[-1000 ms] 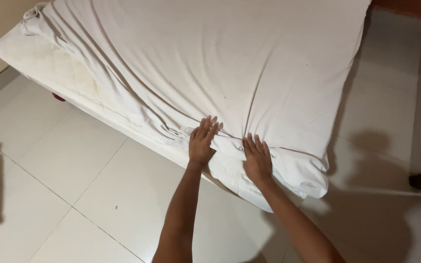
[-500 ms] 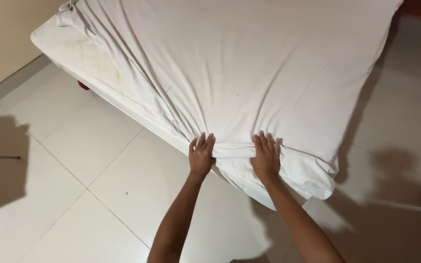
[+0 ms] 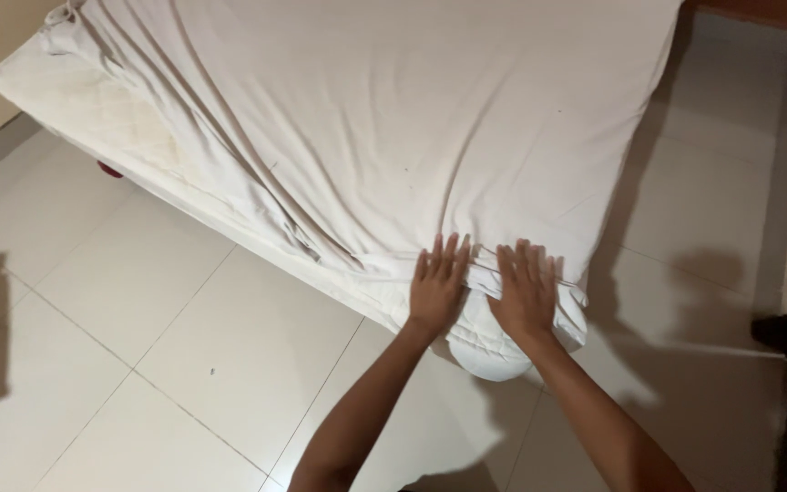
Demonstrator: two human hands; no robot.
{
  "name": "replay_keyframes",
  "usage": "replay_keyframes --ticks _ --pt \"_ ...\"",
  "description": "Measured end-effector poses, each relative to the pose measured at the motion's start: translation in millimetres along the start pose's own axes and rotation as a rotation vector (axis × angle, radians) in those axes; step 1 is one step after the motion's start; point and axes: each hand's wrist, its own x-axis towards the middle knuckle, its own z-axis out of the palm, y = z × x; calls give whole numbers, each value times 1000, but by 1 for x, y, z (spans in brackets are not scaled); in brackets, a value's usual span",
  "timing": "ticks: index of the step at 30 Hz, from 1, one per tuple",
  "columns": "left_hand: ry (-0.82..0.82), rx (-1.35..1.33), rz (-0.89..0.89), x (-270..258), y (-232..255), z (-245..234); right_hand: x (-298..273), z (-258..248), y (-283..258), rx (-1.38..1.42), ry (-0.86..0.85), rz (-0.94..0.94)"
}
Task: Putting a clean white sheet onto a mattress in a hotel room.
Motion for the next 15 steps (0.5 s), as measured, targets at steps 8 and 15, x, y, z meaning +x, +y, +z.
replay_keyframes --ticks 8,15 --pt "6 87 -77 19 15 25 -11 49 69 55 118 122" --pt "77 -30 -81 13 11 24 -13 57 60 120 98 122"
